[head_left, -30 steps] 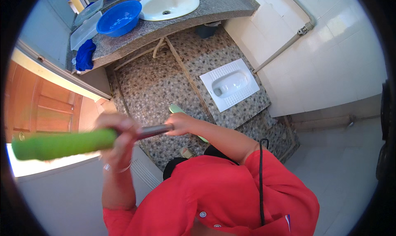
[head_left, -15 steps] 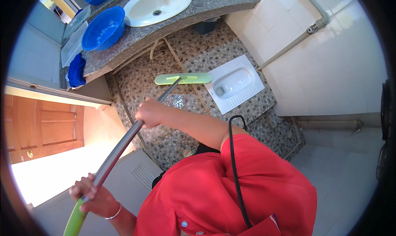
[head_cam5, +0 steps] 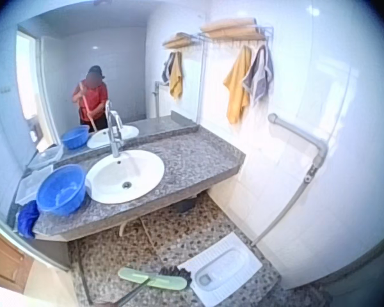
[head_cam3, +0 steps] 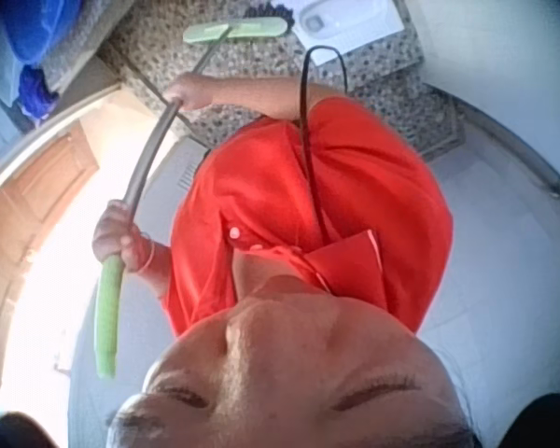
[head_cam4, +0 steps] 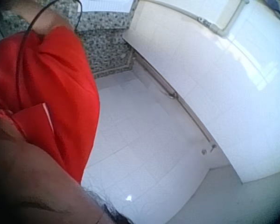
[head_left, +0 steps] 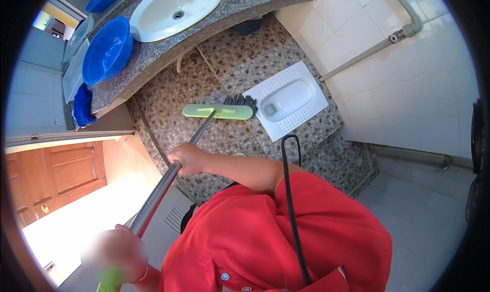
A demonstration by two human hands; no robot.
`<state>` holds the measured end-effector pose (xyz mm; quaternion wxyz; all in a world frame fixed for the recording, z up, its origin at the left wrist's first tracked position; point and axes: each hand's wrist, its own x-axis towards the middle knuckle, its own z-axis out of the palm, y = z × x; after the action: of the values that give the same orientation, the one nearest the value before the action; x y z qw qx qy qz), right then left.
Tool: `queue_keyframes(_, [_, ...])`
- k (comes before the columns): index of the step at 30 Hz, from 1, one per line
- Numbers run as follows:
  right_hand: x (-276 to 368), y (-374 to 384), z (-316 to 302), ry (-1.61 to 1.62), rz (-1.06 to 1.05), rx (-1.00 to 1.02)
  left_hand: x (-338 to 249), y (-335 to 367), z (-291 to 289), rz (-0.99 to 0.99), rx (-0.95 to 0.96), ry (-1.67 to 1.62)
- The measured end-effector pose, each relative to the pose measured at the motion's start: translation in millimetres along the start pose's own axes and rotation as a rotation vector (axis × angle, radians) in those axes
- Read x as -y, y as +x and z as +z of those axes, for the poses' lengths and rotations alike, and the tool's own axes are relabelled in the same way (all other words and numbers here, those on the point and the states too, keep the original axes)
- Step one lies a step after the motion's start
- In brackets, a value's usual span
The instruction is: The person mops a bathroom floor using a long-handled mop, repeatedly rinsing it in a blue basin and under the sink faucet. They also wipe the sink basin with a blue cloth and move the basin to the sink before exiting the room.
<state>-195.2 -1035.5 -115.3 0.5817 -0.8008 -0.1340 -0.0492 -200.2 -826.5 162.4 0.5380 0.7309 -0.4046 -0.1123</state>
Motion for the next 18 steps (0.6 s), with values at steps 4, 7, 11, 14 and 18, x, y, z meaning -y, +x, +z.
queue_keyframes(4, [11.3, 15.3, 27.6, 0.054, -0.032, -0.013, -5.1, 17.9, -22.9, 0.105, 0.147, -0.192])
queue_keyframes(7, [2.6, 26.9, 49.4, 0.011, -0.015, 0.032, 2.2, 19.5, -19.8, 0.051, 0.058, -0.256])
queue_keyframes(11, [-13.1, 36.1, 79.0, -0.070, -0.001, 0.095, 26.7, 14.2, -33.1, -0.045, 0.141, -0.127])
queue_keyframes(14, [-19.2, 50.4, 102.1, -0.122, -0.050, 0.058, 49.3, 15.5, -62.1, -0.048, 0.258, -0.200])
queue_keyframes(18, [-22.4, 96.9, 127.2, -0.156, -0.004, -0.138, 78.4, 14.1, -81.2, -0.040, -0.340, -0.353])
